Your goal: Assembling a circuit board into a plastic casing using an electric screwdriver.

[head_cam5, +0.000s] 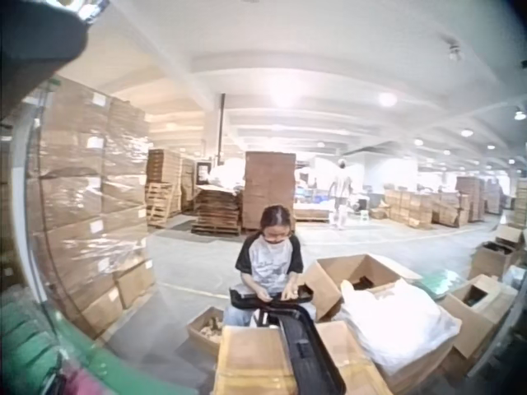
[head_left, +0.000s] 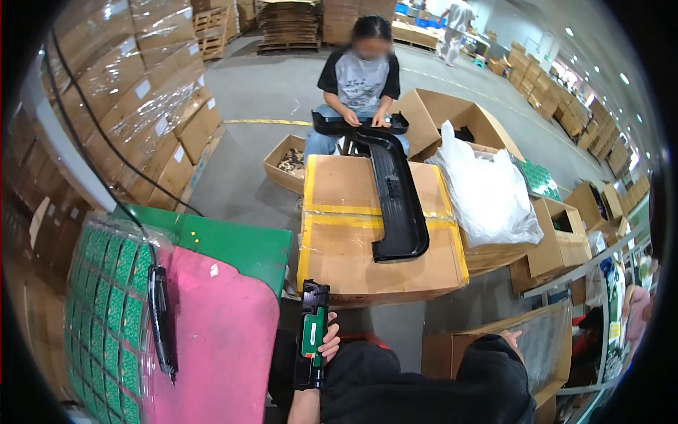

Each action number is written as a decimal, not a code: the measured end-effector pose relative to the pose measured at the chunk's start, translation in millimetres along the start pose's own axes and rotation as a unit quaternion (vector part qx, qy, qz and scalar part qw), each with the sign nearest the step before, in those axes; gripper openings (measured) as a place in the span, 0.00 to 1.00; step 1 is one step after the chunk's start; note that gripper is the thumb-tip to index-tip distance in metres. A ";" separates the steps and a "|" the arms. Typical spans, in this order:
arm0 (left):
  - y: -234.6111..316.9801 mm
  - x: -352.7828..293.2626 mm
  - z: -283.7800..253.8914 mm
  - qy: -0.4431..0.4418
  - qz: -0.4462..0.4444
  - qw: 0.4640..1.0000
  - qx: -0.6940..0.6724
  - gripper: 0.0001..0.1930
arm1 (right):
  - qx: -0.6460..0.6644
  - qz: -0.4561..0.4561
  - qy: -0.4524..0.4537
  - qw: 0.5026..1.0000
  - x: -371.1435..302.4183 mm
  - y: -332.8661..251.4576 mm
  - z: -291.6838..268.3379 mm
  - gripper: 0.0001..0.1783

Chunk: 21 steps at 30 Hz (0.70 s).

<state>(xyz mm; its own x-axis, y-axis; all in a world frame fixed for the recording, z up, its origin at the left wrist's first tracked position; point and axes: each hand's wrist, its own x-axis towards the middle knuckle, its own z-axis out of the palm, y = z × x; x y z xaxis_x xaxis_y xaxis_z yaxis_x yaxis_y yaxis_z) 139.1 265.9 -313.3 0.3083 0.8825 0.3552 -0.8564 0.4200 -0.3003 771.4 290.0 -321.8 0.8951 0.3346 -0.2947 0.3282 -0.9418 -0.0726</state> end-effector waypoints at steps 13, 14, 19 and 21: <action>-9.3 44.1 50.9 0.019 -0.070 0.996 0.056 0.27 | -0.004 -0.161 -0.056 0.985 84.4 -9.7 -3.6 0.41; -7.2 57.1 57.1 -0.003 -0.091 0.993 0.081 0.27 | -0.011 -0.166 -0.061 0.984 87.2 1.1 -3.8 0.41; -15.1 95.9 83.9 -0.066 -0.087 0.987 0.120 0.29 | -0.044 -0.196 -0.101 0.974 113.9 31.6 -8.9 0.41; -19.7 107.4 90.7 -0.054 -0.094 0.988 0.112 0.30 | -0.047 -0.198 -0.108 0.973 130.1 48.6 -14.7 0.41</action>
<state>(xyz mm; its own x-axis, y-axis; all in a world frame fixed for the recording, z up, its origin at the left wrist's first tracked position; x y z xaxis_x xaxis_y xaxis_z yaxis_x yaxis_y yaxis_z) 151.5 333.3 -189.0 0.4342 0.7606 0.4826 -0.8624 0.5059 -0.0213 908.2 288.2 -349.6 0.6112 0.6469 -0.4560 0.6702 -0.7295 -0.1367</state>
